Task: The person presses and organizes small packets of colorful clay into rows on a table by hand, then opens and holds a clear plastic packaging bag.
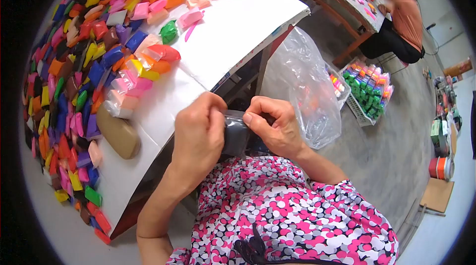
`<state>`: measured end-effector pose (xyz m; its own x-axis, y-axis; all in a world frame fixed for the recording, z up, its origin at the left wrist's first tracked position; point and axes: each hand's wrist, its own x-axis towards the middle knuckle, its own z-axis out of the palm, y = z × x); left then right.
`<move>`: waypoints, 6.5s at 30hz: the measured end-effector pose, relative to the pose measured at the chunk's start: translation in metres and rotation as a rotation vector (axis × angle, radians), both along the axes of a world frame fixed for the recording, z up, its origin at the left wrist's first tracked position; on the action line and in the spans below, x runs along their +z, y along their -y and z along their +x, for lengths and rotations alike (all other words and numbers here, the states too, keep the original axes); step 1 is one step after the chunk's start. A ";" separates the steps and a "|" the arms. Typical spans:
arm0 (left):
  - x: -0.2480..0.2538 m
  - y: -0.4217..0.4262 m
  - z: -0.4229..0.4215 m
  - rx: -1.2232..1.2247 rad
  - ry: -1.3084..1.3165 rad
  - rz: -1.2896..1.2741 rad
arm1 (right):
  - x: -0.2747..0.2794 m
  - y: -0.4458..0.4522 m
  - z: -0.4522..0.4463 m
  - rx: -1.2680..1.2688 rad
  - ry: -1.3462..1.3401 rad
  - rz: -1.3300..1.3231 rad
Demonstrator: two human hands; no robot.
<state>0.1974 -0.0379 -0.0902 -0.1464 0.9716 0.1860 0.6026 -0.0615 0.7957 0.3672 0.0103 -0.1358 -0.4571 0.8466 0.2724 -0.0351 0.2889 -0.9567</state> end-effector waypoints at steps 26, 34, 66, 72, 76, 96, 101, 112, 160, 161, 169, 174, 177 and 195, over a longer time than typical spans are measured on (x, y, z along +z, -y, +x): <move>-0.022 -0.007 0.020 -0.076 0.904 0.002 | 0.005 -0.026 0.002 -0.449 0.279 1.398; -0.020 -0.009 0.020 -0.028 0.898 0.123 | -0.001 -0.027 -0.004 -0.412 0.262 1.398; -0.021 -0.054 -0.017 0.026 0.736 0.123 | 0.016 -0.050 -0.055 -0.250 0.107 0.415; -0.023 -0.056 -0.015 0.041 0.734 0.131 | 0.014 -0.051 -0.056 -0.261 0.098 0.406; -0.026 -0.056 -0.015 0.053 0.741 0.140 | 0.013 -0.050 -0.056 -0.273 0.095 0.424; -0.028 -0.061 -0.009 0.082 0.558 0.216 | 0.012 -0.054 -0.058 -0.339 0.147 0.443; -0.021 -0.069 -0.010 0.117 0.453 0.221 | 0.014 -0.059 -0.060 -0.381 0.166 0.396; -0.026 -0.087 0.005 0.259 0.252 0.197 | 0.020 -0.084 -0.047 -0.266 0.334 0.261; -0.024 -0.088 0.022 0.257 -0.194 0.236 | 0.033 -0.068 -0.002 -0.289 0.660 0.852; -0.024 -0.088 0.023 0.256 -0.195 0.235 | 0.032 -0.068 -0.003 -0.289 0.676 0.870; -0.026 -0.089 0.026 0.263 -0.242 0.233 | 0.025 -0.062 -0.014 -0.414 0.740 1.070; -0.026 -0.090 0.027 0.270 -0.236 0.232 | 0.031 -0.046 -0.010 -0.619 0.765 1.016; -0.028 -0.090 0.025 0.267 -0.242 0.249 | 0.031 -0.041 -0.009 -0.525 0.668 0.990; -0.002 -0.012 0.011 0.231 0.201 0.289 | 0.006 -0.197 -0.034 -0.569 0.791 1.073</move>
